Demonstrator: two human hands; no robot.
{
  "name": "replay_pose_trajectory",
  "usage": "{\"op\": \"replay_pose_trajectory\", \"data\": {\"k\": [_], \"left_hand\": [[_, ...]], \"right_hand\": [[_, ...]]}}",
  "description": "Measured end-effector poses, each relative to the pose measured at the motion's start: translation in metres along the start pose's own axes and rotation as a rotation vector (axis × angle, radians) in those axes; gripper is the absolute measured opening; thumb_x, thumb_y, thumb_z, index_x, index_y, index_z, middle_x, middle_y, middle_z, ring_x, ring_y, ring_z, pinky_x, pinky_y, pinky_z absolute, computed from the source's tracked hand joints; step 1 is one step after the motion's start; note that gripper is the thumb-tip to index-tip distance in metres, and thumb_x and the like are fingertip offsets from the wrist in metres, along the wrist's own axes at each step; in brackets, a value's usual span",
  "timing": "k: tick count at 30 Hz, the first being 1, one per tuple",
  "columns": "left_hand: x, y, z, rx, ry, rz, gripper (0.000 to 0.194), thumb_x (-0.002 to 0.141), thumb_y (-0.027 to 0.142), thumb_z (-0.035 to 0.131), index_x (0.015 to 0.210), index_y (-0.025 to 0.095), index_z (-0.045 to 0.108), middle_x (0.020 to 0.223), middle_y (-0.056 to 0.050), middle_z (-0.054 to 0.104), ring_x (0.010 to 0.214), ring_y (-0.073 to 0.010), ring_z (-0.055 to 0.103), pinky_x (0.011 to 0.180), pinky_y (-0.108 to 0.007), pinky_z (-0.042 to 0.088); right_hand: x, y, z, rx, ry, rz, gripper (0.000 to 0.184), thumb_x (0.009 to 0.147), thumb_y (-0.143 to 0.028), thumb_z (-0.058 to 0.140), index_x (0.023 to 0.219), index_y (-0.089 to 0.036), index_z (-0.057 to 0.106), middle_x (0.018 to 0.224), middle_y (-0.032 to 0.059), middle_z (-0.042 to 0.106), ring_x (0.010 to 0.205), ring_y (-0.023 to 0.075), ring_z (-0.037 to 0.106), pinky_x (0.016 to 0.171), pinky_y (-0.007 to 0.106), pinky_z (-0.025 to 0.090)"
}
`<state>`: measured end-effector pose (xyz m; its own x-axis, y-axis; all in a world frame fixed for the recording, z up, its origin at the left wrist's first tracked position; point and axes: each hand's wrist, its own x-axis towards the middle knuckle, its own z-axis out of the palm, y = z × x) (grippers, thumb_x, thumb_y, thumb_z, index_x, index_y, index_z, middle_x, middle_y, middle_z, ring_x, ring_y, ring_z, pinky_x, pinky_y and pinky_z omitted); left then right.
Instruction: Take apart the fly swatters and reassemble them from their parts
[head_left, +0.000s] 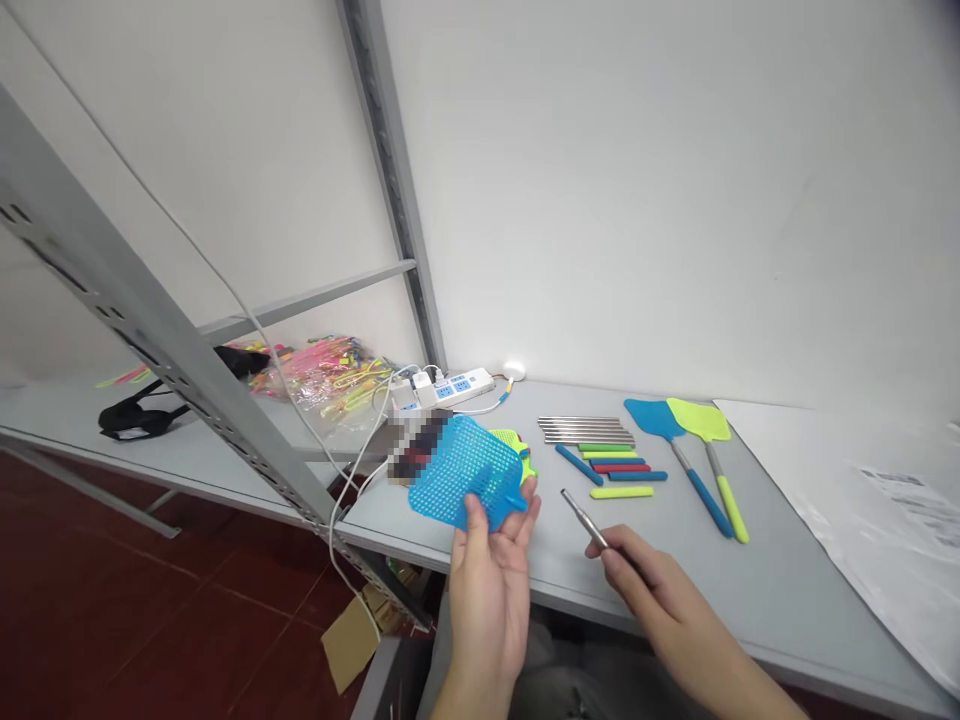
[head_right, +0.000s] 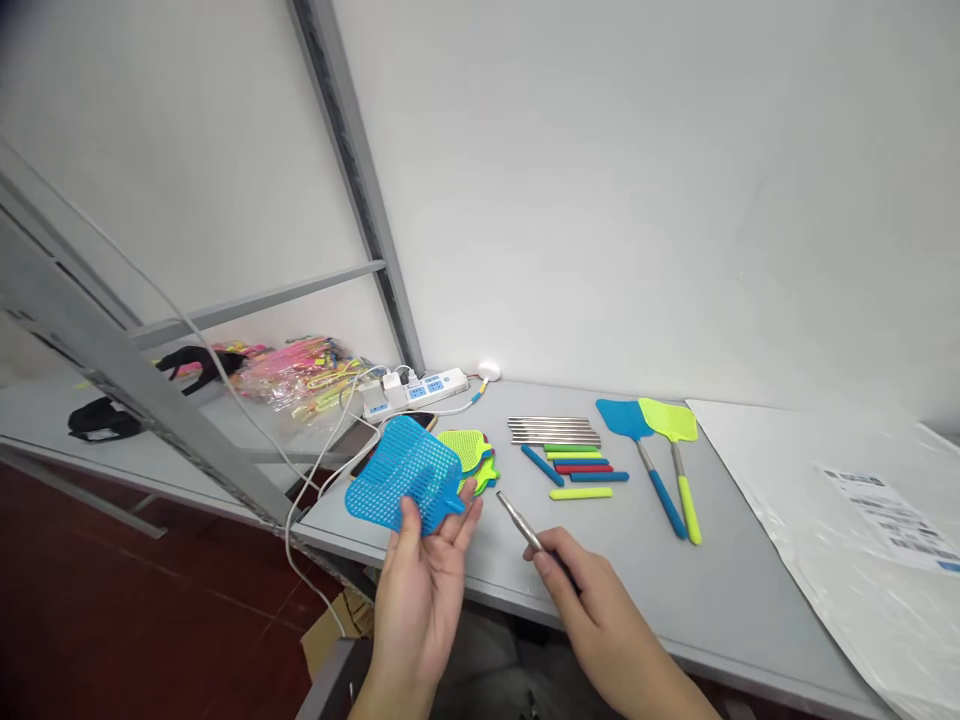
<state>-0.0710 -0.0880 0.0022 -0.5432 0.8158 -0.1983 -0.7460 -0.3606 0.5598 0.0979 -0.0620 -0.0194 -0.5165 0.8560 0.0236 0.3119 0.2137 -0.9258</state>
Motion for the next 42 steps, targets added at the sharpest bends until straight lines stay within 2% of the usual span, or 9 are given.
{"op": "replay_pose_trajectory", "data": {"k": [3, 6, 15, 19, 23, 26, 29, 36, 42], "left_hand": [[-0.015, 0.006, 0.008, -0.034, -0.029, 0.025, 0.028, 0.095, 0.039, 0.056, 0.118, 0.023, 0.060, 0.116, -0.010, 0.070, 0.110, -0.0280, 0.067, 0.096, -0.049, 0.053], [-0.032, 0.004, 0.010, -0.017, -0.020, -0.017, 0.028, 0.094, 0.041, 0.056, 0.113, 0.021, 0.061, 0.105, -0.010, 0.072, 0.105, -0.0282, 0.069, 0.093, -0.049, 0.055], [-0.052, 0.005, 0.011, -0.024, 0.003, -0.052, 0.029, 0.091, 0.045, 0.060, 0.108, 0.022, 0.059, 0.081, -0.003, 0.068, 0.098, -0.0291, 0.071, 0.087, -0.050, 0.057], [-0.056, 0.009, 0.010, -0.033, -0.004, -0.044, 0.034, 0.088, 0.050, 0.061, 0.106, 0.021, 0.059, 0.077, -0.003, 0.067, 0.100, -0.0312, 0.070, 0.089, -0.051, 0.055], [-0.059, 0.008, 0.010, -0.019, -0.072, -0.003, 0.031, 0.086, 0.046, 0.067, 0.104, 0.022, 0.062, 0.092, -0.005, 0.071, 0.099, -0.0286, 0.071, 0.090, -0.049, 0.055], [-0.061, 0.003, 0.009, 0.050, -0.179, -0.012, 0.026, 0.085, 0.038, 0.070, 0.101, 0.018, 0.066, 0.101, -0.009, 0.073, 0.095, -0.0250, 0.072, 0.090, -0.044, 0.056], [-0.062, -0.002, 0.007, 0.118, -0.240, -0.046, 0.024, 0.085, 0.036, 0.070, 0.093, 0.014, 0.070, 0.097, -0.011, 0.074, 0.092, -0.0229, 0.072, 0.091, -0.039, 0.055], [-0.064, -0.011, 0.003, 0.175, -0.274, -0.032, 0.026, 0.083, 0.037, 0.072, 0.091, 0.012, 0.072, 0.091, -0.010, 0.076, 0.089, -0.0227, 0.073, 0.084, -0.035, 0.056], [-0.060, -0.018, -0.001, 0.192, -0.307, -0.012, 0.023, 0.085, 0.036, 0.070, 0.093, 0.014, 0.072, 0.088, -0.009, 0.075, 0.089, -0.0213, 0.073, 0.075, -0.028, 0.057]], "right_hand": [[-0.020, -0.009, 0.006, -0.112, -0.027, -0.071, 0.028, 0.102, -0.043, 0.036, 0.107, -0.025, 0.057, 0.087, -0.0006, 0.062, 0.080, 0.0149, 0.056, 0.074, 0.026, 0.042], [-0.033, -0.017, 0.008, -0.159, -0.007, -0.132, 0.028, 0.102, -0.039, 0.037, 0.114, -0.025, 0.058, 0.097, 0.0016, 0.067, 0.086, 0.0158, 0.061, 0.078, 0.026, 0.045], [-0.042, -0.023, -0.001, -0.228, 0.049, -0.256, 0.030, 0.100, -0.033, 0.044, 0.124, -0.025, 0.060, 0.112, 0.0059, 0.069, 0.098, 0.0173, 0.064, 0.086, 0.027, 0.048], [-0.042, -0.022, -0.001, -0.228, 0.020, -0.306, 0.031, 0.100, -0.031, 0.045, 0.127, -0.027, 0.059, 0.100, 0.0038, 0.068, 0.089, 0.0158, 0.064, 0.080, 0.026, 0.049], [-0.042, -0.020, -0.005, -0.304, 0.059, -0.344, 0.032, 0.100, -0.030, 0.044, 0.128, -0.027, 0.059, 0.088, 0.0030, 0.066, 0.078, 0.0163, 0.062, 0.073, 0.028, 0.048], [-0.046, -0.024, -0.010, -0.360, 0.070, -0.343, 0.031, 0.101, -0.030, 0.043, 0.127, -0.027, 0.059, 0.088, 0.0032, 0.065, 0.079, 0.0169, 0.062, 0.073, 0.029, 0.048], [-0.050, -0.029, -0.014, -0.393, 0.070, -0.338, 0.028, 0.101, -0.030, 0.042, 0.120, -0.026, 0.061, 0.088, 0.0036, 0.065, 0.084, 0.0178, 0.064, 0.076, 0.029, 0.049], [-0.058, -0.036, -0.012, -0.562, 0.131, -0.372, 0.032, 0.102, -0.029, 0.037, 0.123, -0.021, 0.059, 0.089, 0.0070, 0.068, 0.075, 0.0189, 0.065, 0.067, 0.029, 0.047], [-0.060, -0.046, -0.012, -0.438, 0.090, -0.285, 0.029, 0.101, -0.031, 0.037, 0.108, -0.023, 0.064, 0.091, 0.0065, 0.070, 0.079, 0.0197, 0.065, 0.069, 0.029, 0.047]]}}
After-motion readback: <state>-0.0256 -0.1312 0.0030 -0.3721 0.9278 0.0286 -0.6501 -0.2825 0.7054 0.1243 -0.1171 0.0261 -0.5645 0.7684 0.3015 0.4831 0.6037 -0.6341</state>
